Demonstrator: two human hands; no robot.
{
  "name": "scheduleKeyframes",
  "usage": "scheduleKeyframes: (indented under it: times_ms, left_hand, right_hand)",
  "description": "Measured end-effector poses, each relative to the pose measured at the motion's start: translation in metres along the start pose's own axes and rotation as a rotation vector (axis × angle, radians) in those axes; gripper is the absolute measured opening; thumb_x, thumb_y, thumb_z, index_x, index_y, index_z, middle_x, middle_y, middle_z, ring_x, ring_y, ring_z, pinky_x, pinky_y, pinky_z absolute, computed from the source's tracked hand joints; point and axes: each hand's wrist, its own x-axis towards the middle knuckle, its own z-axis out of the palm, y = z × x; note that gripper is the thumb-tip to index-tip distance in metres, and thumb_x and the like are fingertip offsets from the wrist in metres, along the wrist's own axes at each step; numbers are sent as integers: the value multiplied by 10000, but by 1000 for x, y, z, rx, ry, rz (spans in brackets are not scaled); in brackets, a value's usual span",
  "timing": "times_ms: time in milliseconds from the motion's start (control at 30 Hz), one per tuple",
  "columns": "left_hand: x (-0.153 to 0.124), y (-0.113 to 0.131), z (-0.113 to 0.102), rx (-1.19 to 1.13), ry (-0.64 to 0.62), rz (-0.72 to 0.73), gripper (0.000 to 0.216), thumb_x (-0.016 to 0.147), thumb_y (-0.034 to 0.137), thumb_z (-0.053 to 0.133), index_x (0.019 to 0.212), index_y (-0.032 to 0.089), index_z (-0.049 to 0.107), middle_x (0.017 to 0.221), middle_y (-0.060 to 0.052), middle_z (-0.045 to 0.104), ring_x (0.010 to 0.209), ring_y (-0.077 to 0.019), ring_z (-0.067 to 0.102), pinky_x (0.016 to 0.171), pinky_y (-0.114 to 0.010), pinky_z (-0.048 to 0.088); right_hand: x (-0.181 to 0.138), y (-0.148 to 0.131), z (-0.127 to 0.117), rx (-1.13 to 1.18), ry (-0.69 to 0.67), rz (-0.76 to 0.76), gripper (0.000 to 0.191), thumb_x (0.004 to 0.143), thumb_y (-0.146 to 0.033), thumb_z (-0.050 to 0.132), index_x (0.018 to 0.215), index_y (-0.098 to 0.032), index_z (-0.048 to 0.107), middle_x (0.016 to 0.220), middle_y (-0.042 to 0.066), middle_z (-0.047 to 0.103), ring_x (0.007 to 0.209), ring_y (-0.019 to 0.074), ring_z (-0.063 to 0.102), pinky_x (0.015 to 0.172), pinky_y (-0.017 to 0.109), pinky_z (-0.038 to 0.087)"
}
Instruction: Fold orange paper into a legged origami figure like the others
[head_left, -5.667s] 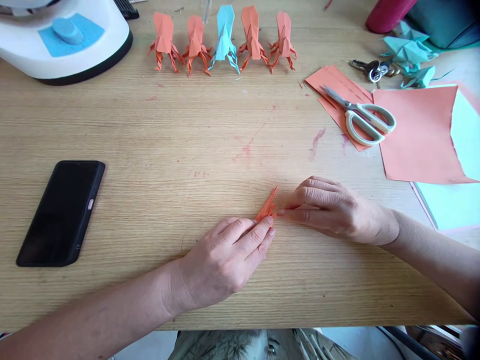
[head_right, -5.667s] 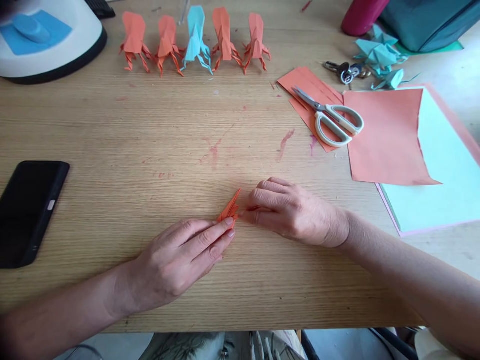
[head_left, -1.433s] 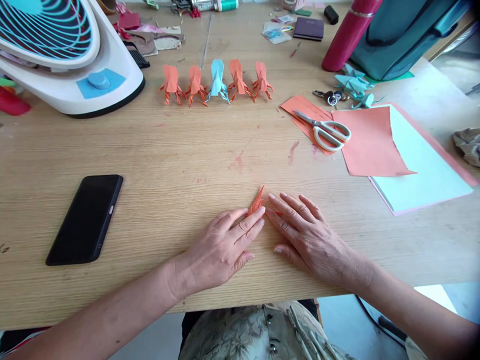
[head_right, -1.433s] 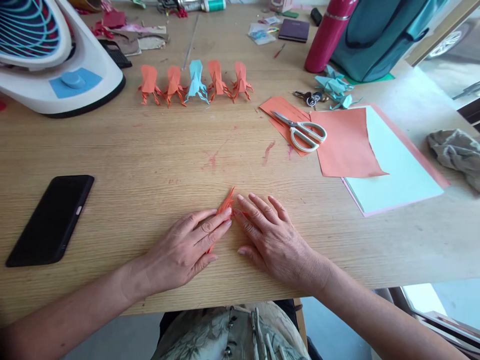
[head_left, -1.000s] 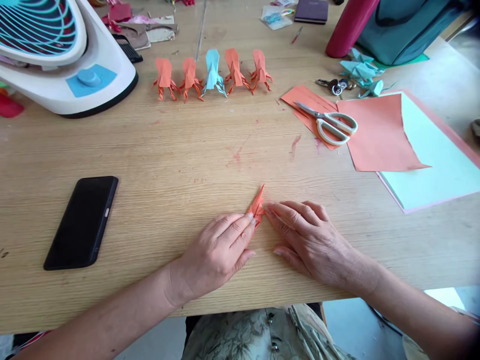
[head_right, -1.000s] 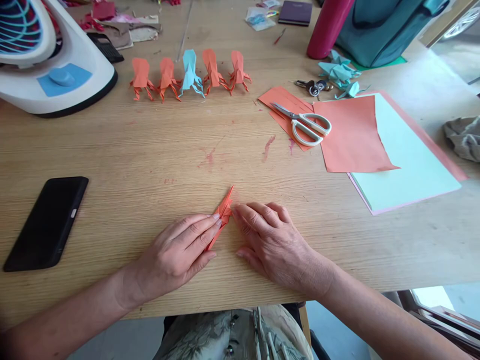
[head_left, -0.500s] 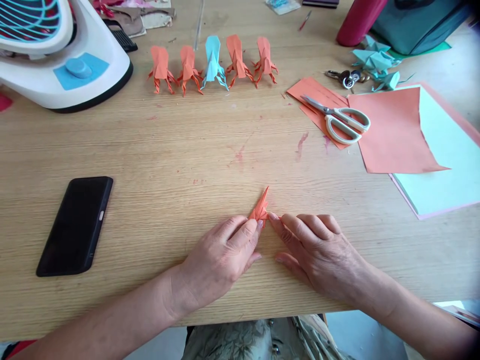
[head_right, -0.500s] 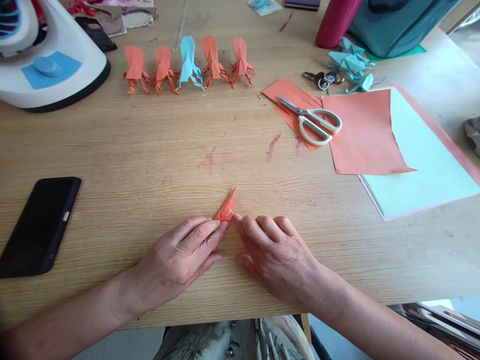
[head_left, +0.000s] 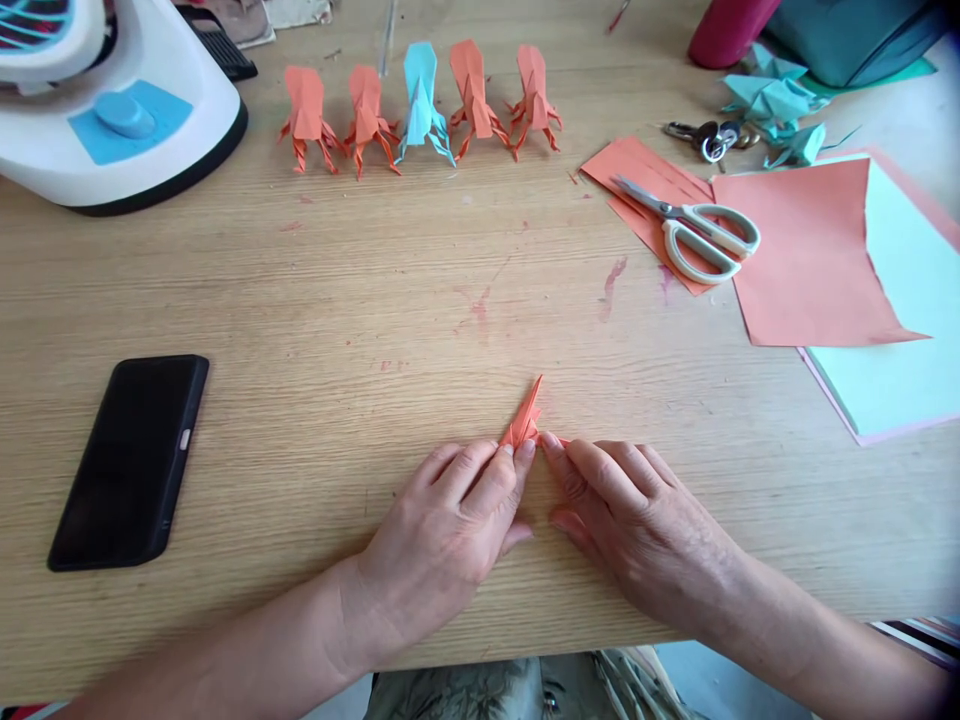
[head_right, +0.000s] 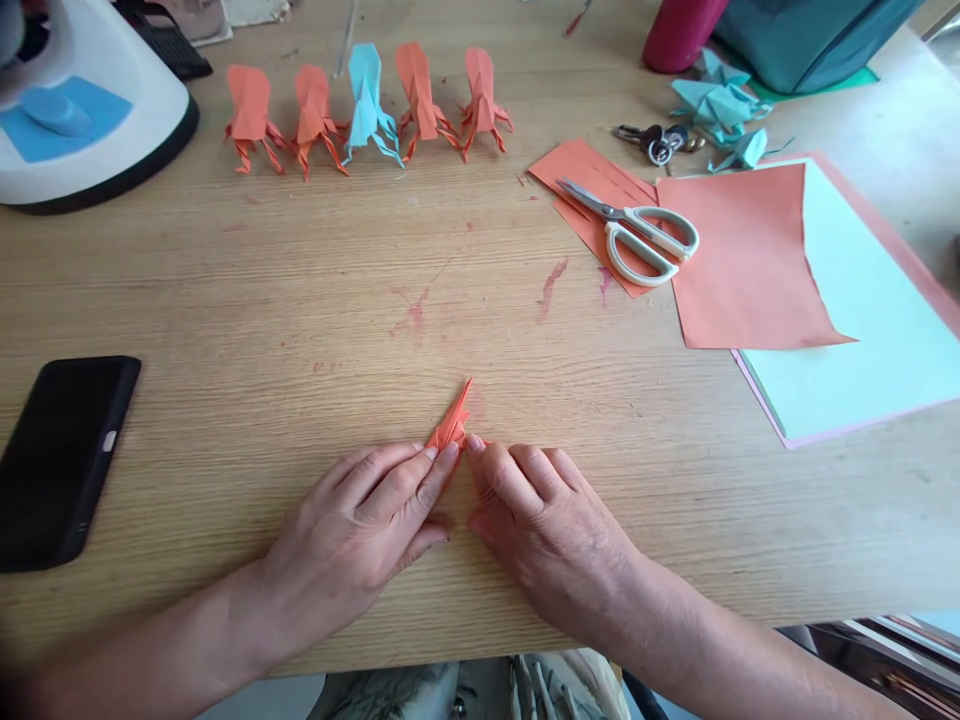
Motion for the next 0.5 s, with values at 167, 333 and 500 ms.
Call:
scheduleKeyframes:
  times_ms: [167,333,500]
  left_hand:
    - [0,0,-1,-43,-26,-36,513,998,353,607,1382,17,559,1229,-118,669,1116,-246,578,984,-408,510]
    - [0,-1,-1,-101,-26,-45,494,1028,319,553,1417,16,528,1250,-106,668,1125,-230,564,1009,-381,502]
    - [1,0,-2,-69,19,-37,448,1046,270,511,1390,-14,549,1236,-104,670,1118,-229,564,985,-368,502]
  right_hand:
    - [0,0,0,59,6,7,314,978,-139,507,1263,-56,611,1187,153,633,939,243,541,751,391,539]
    - [2,1,-1,61,7,-18,271,986,-166,516,1184,-60,668,1178,150,644,932,243,541,750,402,528]
    - [6,0,-4,54,27,-22,320,1001,-180,532,1255,-17,637,1177,149,653,920,226,552,755,393,508]
